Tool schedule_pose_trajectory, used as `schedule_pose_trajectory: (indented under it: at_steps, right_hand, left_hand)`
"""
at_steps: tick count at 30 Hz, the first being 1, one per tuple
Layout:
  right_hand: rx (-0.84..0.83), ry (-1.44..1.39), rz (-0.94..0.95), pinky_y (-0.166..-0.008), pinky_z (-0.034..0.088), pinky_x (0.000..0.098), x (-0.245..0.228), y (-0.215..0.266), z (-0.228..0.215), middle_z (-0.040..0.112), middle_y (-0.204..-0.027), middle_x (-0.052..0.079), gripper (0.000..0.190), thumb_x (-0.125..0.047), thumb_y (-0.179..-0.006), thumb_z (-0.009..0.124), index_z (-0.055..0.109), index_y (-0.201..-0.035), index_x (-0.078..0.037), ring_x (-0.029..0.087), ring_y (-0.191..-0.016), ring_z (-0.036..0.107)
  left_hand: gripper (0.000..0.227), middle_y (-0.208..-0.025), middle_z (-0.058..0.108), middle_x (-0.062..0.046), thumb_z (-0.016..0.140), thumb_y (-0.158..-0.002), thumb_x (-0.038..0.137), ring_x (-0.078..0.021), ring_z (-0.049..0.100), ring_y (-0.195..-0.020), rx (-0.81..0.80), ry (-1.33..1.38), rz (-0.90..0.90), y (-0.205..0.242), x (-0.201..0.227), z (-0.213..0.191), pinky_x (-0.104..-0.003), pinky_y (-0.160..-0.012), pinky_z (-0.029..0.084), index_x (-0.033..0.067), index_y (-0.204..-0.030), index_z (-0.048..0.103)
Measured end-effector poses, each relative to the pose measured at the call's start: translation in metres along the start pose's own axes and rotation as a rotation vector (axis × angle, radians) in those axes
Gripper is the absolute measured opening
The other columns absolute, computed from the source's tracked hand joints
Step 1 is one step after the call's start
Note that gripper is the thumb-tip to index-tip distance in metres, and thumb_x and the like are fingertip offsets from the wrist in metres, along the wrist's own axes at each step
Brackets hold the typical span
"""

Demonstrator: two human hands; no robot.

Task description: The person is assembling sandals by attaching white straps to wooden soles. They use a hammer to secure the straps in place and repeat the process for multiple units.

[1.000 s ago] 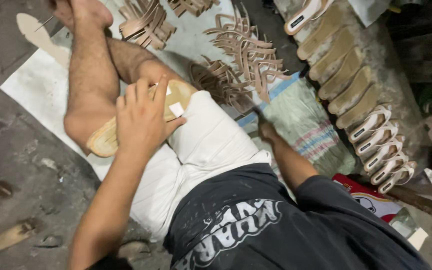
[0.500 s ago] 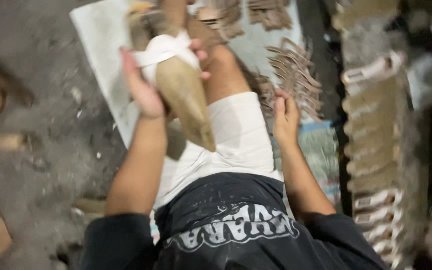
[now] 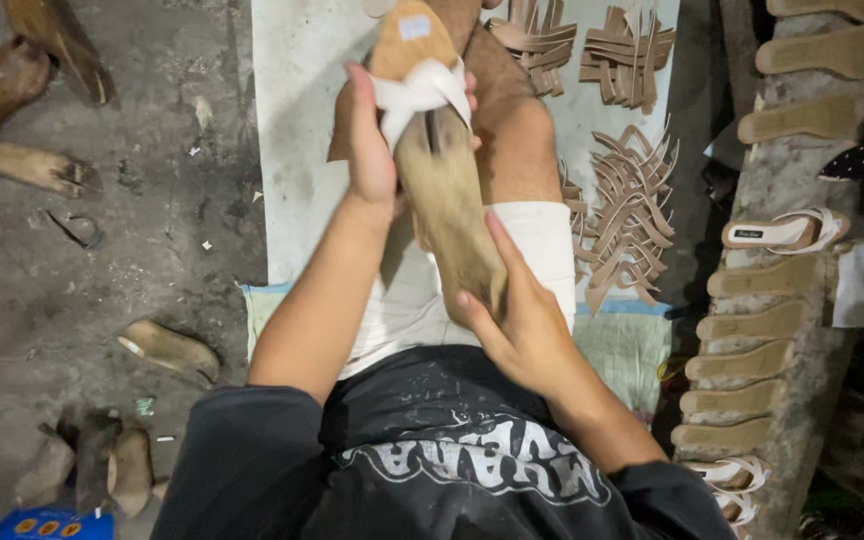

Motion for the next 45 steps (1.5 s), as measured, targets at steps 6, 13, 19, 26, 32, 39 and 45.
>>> schedule_pose_trajectory:
  at_steps: [6, 13, 19, 26, 32, 39, 45]
  right_hand:
    - [0.003, 0.233, -0.802, -0.117, 0.033, 0.05, -0.032, 0.053, -0.018, 0.047, -0.156, 0.025, 0.073, -0.017, -0.087, 0.075, 0.044, -0.152, -0.009, 0.04, -0.14, 0.05]
    - [-0.226, -0.09, -0.674, -0.121, 0.03, 0.0494, 0.013, 0.015, -0.007, 0.05, -0.157, 0.019, 0.066, -0.012, -0.089, 0.075, 0.05, -0.15, -0.004, 0.031, -0.146, 0.047]
    - [-0.16, -0.67, -0.566, -0.108, 0.053, 0.0416, 0.004, -0.019, -0.011, 0.068, -0.132, 0.019, 0.051, -0.011, -0.102, 0.064, 0.048, -0.147, 0.004, 0.024, -0.123, 0.067]
    - [-0.048, -1.25, -0.463, -0.086, 0.061, 0.04, 0.072, -0.092, 0.006, 0.071, -0.114, 0.018, 0.033, -0.005, -0.101, 0.063, 0.051, -0.131, 0.002, 0.024, -0.095, 0.072]
    - [0.597, -1.59, -0.297, -0.063, 0.056, 0.0333, 0.241, -0.194, -0.092, 0.071, -0.1, 0.012, 0.022, -0.004, -0.099, 0.061, 0.053, -0.12, -0.003, 0.019, -0.072, 0.067]
    - [1.023, -1.802, -0.065, -0.053, 0.05, 0.0315, 0.43, -0.264, -0.195, 0.072, -0.091, 0.012, 0.013, -0.017, -0.093, 0.057, 0.06, -0.101, -0.007, 0.018, -0.061, 0.059]
    - [1.091, -1.632, 0.212, -0.056, 0.051, 0.0311, 0.458, -0.279, -0.22, 0.077, -0.095, 0.01, 0.022, -0.004, -0.089, 0.057, 0.063, -0.11, -0.002, 0.016, -0.064, 0.059]
  left_hand:
    - [0.102, -0.134, 0.067, -0.019, 0.03, -0.09, 0.085, -0.0309, 0.07, -0.116, -0.045, 0.001, -0.019, -0.021, 0.054, -0.012, -0.05, -0.088, 0.063, 0.0023, -0.145, 0.055]
    - [0.1, -0.141, 0.064, -0.02, 0.028, -0.094, 0.082, -0.0307, 0.068, -0.119, -0.141, 0.136, -0.163, -0.024, 0.031, 0.018, -0.05, -0.088, 0.063, 0.0019, -0.148, 0.053]
    - [0.101, -0.14, 0.062, -0.024, 0.03, -0.095, 0.083, -0.0324, 0.067, -0.121, -0.247, 0.172, -0.227, -0.012, -0.018, 0.059, -0.052, -0.093, 0.059, -0.0003, -0.15, 0.049]
    - [0.095, -0.169, 0.03, -0.023, 0.031, -0.104, 0.071, -0.0303, 0.034, -0.156, -0.11, -0.787, -0.256, 0.049, -0.024, 0.082, -0.041, -0.128, 0.023, 0.0034, -0.168, 0.015]
    - [0.08, -0.142, 0.055, -0.012, 0.087, -0.064, 0.047, -0.036, 0.053, -0.124, -0.467, -1.773, -0.31, 0.124, -0.063, 0.086, -0.047, -0.105, 0.038, 0.0098, -0.131, 0.062]
    - [0.06, -0.134, 0.06, -0.003, 0.084, -0.066, 0.049, -0.0291, 0.058, -0.114, -0.468, -1.813, -0.259, 0.094, -0.071, 0.095, -0.046, -0.097, 0.043, 0.0177, -0.116, 0.074]
    - [0.063, -0.132, 0.062, -0.001, 0.087, -0.062, 0.047, -0.0268, 0.06, -0.112, -0.49, -1.785, -0.245, 0.091, -0.073, 0.083, -0.045, -0.096, 0.044, 0.0184, -0.116, 0.074]
Point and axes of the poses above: each hand's wrist, its own y-axis away from the middle knuckle, its own z-axis out of the palm, x = y × z, the point moved 9 cm from there along -y, towards the middle knuckle
